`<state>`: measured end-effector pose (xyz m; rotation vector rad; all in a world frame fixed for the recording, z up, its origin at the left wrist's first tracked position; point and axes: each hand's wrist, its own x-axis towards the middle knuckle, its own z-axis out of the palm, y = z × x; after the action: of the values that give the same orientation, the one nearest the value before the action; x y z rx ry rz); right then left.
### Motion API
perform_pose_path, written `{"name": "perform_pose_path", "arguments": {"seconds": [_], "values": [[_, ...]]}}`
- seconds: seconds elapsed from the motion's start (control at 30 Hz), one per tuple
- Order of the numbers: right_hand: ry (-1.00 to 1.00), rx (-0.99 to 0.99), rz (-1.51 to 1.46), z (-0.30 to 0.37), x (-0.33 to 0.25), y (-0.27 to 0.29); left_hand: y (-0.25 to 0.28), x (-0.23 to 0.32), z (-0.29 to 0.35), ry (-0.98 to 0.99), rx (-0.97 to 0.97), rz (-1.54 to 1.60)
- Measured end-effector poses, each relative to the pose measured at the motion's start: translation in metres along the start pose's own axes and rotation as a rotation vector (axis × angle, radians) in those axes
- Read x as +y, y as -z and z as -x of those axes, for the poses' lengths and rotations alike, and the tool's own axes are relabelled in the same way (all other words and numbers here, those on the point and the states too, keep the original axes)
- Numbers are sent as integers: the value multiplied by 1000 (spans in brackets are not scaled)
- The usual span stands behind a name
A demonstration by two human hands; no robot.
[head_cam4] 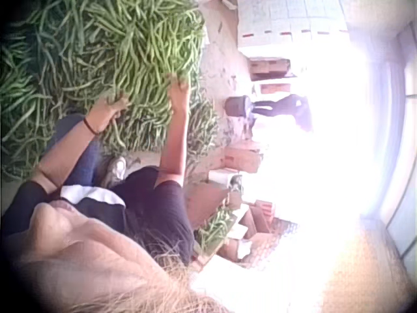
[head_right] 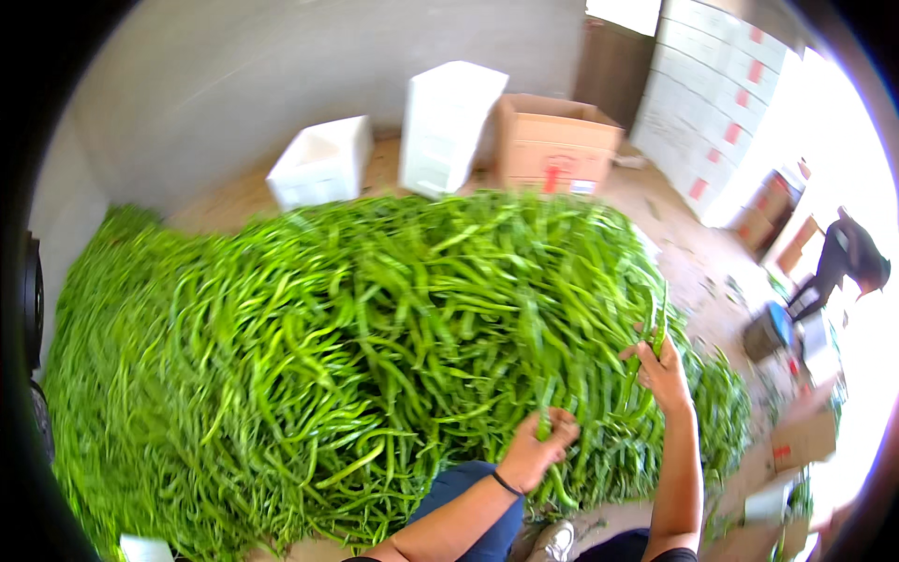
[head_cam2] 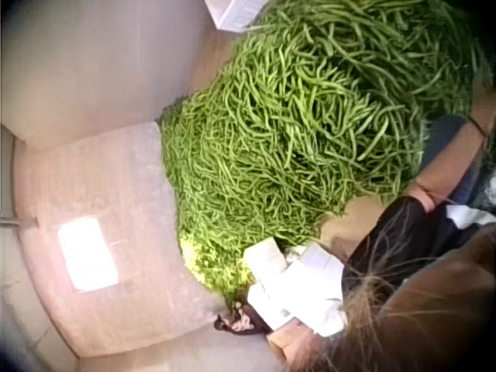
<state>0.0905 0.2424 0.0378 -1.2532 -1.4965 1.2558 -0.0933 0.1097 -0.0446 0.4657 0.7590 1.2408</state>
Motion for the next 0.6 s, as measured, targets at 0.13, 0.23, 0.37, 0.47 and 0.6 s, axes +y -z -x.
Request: {"name": "perform_pose_path", "arguments": {"seconds": [0.13,0.23,0.37,0.47,0.6], "values": [[122,245,392,102,-10,81,-8,-9,-8,61,-30,198],[27,477,555,215,-31,127,-9,-15,-11,100,-47,137],[82,859,908,371,-33,206,-8,-16,-6,103,-65,99],[-261,1106,1058,488,-29,286,-10,-17,0,161,-66,18],[-749,1391,1373,603,-3,375,-31,-35,2,294,-132,-13]]}}
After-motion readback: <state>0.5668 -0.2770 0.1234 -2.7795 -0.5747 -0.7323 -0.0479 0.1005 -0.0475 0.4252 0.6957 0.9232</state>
